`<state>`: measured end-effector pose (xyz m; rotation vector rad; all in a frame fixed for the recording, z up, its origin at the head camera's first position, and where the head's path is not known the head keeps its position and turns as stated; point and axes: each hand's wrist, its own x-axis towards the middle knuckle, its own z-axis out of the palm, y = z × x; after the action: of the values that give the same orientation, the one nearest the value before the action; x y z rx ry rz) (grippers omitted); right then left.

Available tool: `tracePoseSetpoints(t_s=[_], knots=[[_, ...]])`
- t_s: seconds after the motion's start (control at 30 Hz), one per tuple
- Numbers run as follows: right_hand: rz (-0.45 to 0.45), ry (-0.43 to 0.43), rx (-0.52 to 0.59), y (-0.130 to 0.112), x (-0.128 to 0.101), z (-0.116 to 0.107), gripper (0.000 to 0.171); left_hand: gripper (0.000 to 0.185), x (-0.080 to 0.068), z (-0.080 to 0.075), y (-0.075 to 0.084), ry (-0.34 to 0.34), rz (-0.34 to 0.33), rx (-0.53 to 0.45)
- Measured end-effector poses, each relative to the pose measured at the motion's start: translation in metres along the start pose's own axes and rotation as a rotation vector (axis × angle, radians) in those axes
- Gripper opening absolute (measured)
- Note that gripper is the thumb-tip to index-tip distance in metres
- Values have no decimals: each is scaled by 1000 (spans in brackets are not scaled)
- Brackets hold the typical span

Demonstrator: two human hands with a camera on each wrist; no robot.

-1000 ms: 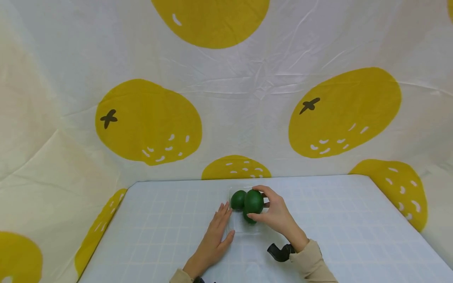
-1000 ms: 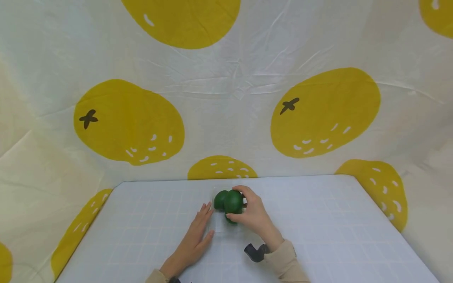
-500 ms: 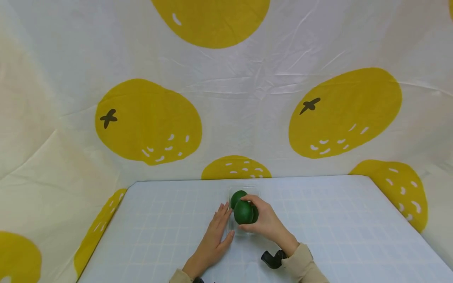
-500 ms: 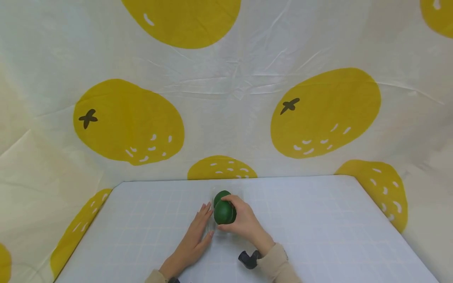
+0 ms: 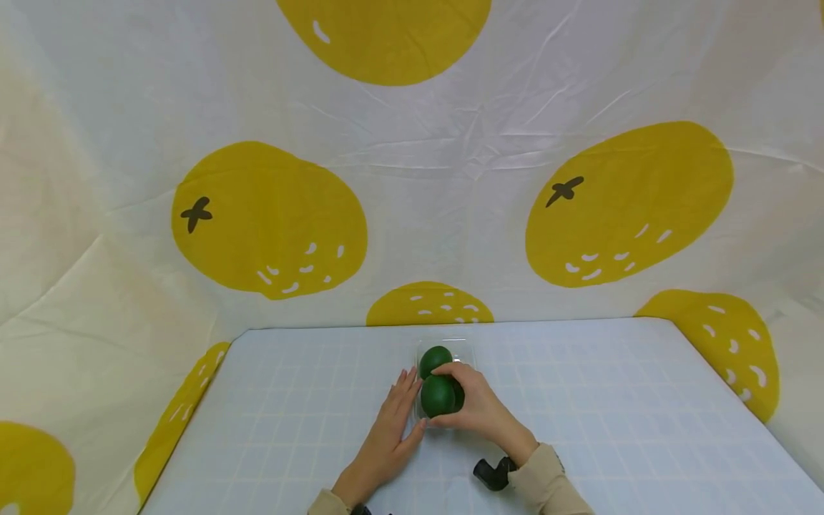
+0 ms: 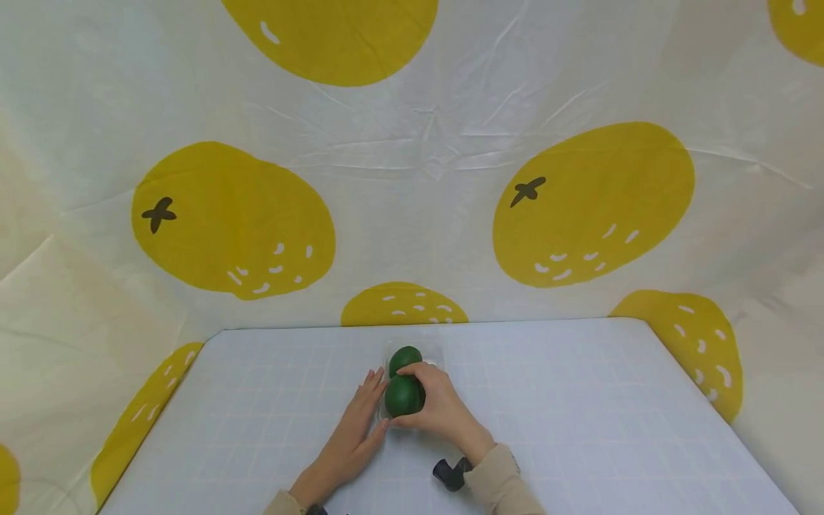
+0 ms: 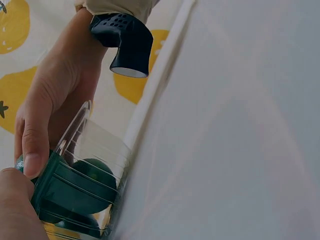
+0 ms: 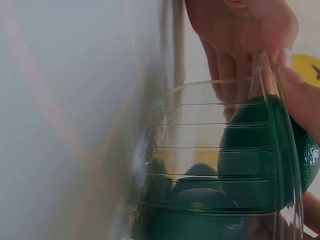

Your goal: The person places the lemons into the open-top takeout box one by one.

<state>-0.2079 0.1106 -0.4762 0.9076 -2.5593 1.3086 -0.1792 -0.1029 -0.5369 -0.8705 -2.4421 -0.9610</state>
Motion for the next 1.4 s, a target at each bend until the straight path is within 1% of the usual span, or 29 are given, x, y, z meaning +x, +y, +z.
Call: tracePoseSetpoints(t_s=[0.13, 0.3, 0.57, 0.67, 0.77, 0.9, 1.03, 1.1, 1.27, 1.4], knots=[[-15, -12, -23, 2, 0, 1, 74, 61, 0, 0, 0, -8, -10, -1], [-43, -21, -47, 4, 0, 1, 74, 60, 1, -1, 0, -2, -2, -8], [-38, -38, -77, 5, 0, 0, 73, 61, 0, 0, -1, 1, 9, 4], [-34, -43, -67, 5, 0, 0, 70, 61, 0, 0, 0, -2, 2, 0], [-17, -49, -33, 4, -1, 0, 68, 62, 0, -1, 0, -10, -9, -11], [-16, -38, -2, 3, -2, 0, 66, 62, 0, 0, 0, -6, -8, -12], [-37, -20, -24, 3, -2, 0, 61, 63, 1, 0, 1, 1, -11, -16], [-53, -13, -43, 3, -2, -1, 58, 63, 1, 0, 1, -4, -26, -23], [-54, -16, -49, 3, -2, -1, 49, 64, 1, 0, 1, -16, -43, -23], [-72, -19, -61, 3, -1, 0, 44, 65, 0, 1, 0, -15, -39, -26]])
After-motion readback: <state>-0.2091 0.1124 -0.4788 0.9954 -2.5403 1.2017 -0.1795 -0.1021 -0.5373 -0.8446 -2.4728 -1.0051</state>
